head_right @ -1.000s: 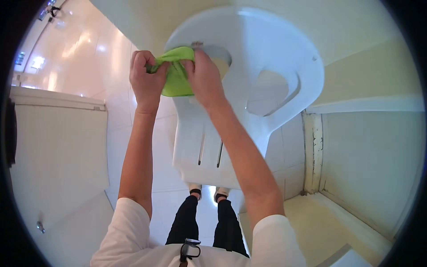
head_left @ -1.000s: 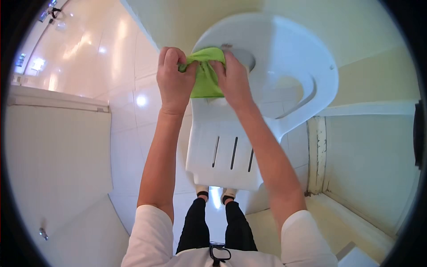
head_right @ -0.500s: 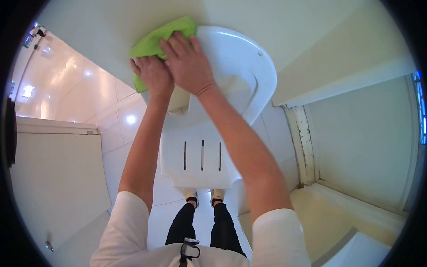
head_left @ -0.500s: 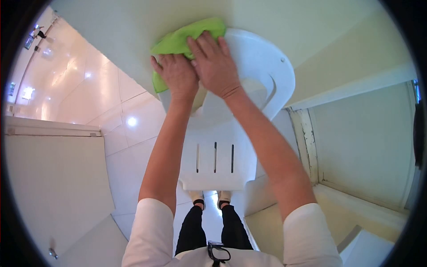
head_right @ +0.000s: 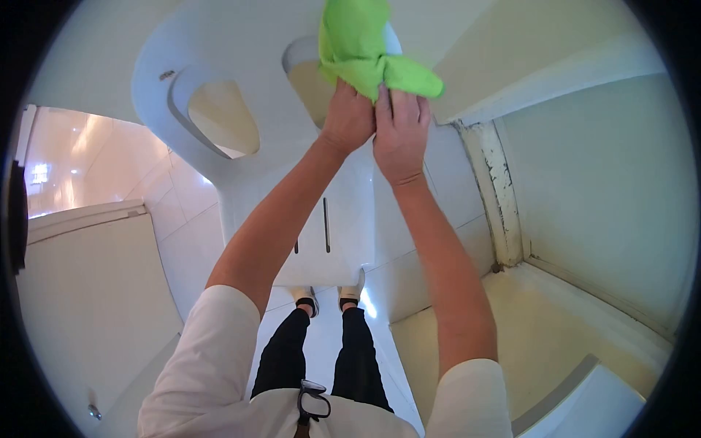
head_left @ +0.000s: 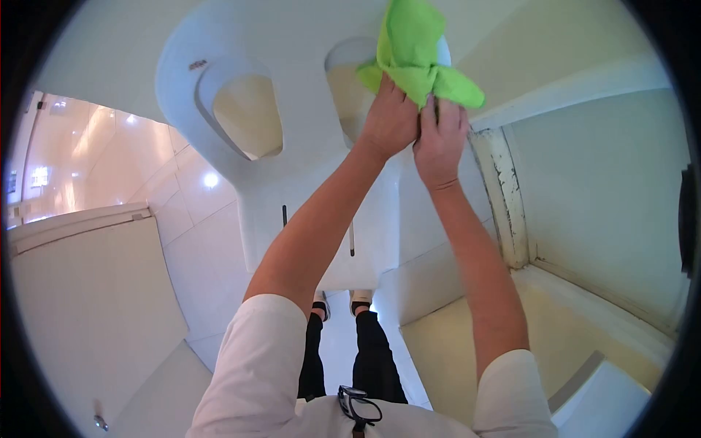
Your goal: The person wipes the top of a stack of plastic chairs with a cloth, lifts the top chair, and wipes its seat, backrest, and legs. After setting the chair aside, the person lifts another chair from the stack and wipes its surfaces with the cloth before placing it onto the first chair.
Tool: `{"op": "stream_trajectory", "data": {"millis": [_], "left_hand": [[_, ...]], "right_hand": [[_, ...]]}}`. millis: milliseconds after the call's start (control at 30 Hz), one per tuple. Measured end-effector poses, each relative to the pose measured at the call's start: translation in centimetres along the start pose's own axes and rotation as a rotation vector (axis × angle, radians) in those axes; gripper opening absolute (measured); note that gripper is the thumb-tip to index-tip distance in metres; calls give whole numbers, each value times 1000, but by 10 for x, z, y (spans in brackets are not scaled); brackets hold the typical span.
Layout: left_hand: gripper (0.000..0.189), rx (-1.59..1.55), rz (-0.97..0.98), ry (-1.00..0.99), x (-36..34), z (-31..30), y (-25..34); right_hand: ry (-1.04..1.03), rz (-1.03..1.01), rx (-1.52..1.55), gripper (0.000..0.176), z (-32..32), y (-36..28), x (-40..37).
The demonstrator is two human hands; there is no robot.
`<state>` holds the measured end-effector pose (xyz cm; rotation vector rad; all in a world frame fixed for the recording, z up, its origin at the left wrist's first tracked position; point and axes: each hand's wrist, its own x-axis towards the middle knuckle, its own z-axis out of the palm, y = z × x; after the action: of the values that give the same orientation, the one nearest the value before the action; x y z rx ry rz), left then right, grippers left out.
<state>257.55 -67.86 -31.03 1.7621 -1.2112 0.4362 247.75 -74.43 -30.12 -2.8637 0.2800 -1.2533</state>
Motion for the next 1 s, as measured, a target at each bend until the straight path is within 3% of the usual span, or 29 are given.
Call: {"op": "stream_trajectory", "data": {"millis": [67, 100, 167, 233, 300, 333, 367, 400, 433, 467, 600, 667, 733, 800, 900, 967, 1000], "left_hand": [[44, -208, -256, -236, -44, 13, -5], [43, -214, -294, -269, -71, 19, -8], [41, -215, -346, -312, -131, 27, -16], [37, -122, -325, -342, -187, 32, -24], [36, -186, -376, -398, -189, 15, -7], [34, -245, -421, -453, -192, 3, 1], [32, -159, -418, -548, -204, -3, 8], [30, -72, -411, -639, -218, -7, 17], [26, 238, -345, -725, -232, -14, 34], [27, 299, -528, -917, -222, -32, 55], [34, 400, -559, -848, -239, -43, 50], [39, 602, -413, -751, -236, -34, 17], [44, 655, -360, -819, -223, -34, -25], [44, 659, -405, -659, -216, -39, -74], [47, 769, -370, -834, -211, -76, -100], [49, 1032, -583, -990, -217, -102, -102], [49, 1035, -585, -996, -225, -118, -103]], "right_hand": [[-116, 46, -51, 36, 11, -7, -41], [-125, 54, -40, 36, 16, -12, -63], [-462, 52, -66, 31, 22, -25, -110], [-581, 108, -87, 29, 27, -51, -150], [-688, 156, -117, 27, 18, -73, -163], [-795, 274, -79, 28, 9, -85, -162], [-896, 391, -42, 30, -1, -95, -159], [-890, 379, -38, 30, -14, -103, -158], [-979, 392, 11, 32, -28, -109, -159], [-1071, 405, 59, 33, -37, -115, -160], [-1021, 336, 46, 43, -20, -128, -187], [-839, 231, 76, 50, 17, -121, -181], [-739, 187, 119, 49, 61, -117, -168], [-659, 99, 165, 48, 104, -122, -147], [-682, 66, 209, 46, 144, -152, -130], [-651, 1, 343, 44, 154, -180, -125], [-654, 4, 348, 44, 153, -198, -125]]}}
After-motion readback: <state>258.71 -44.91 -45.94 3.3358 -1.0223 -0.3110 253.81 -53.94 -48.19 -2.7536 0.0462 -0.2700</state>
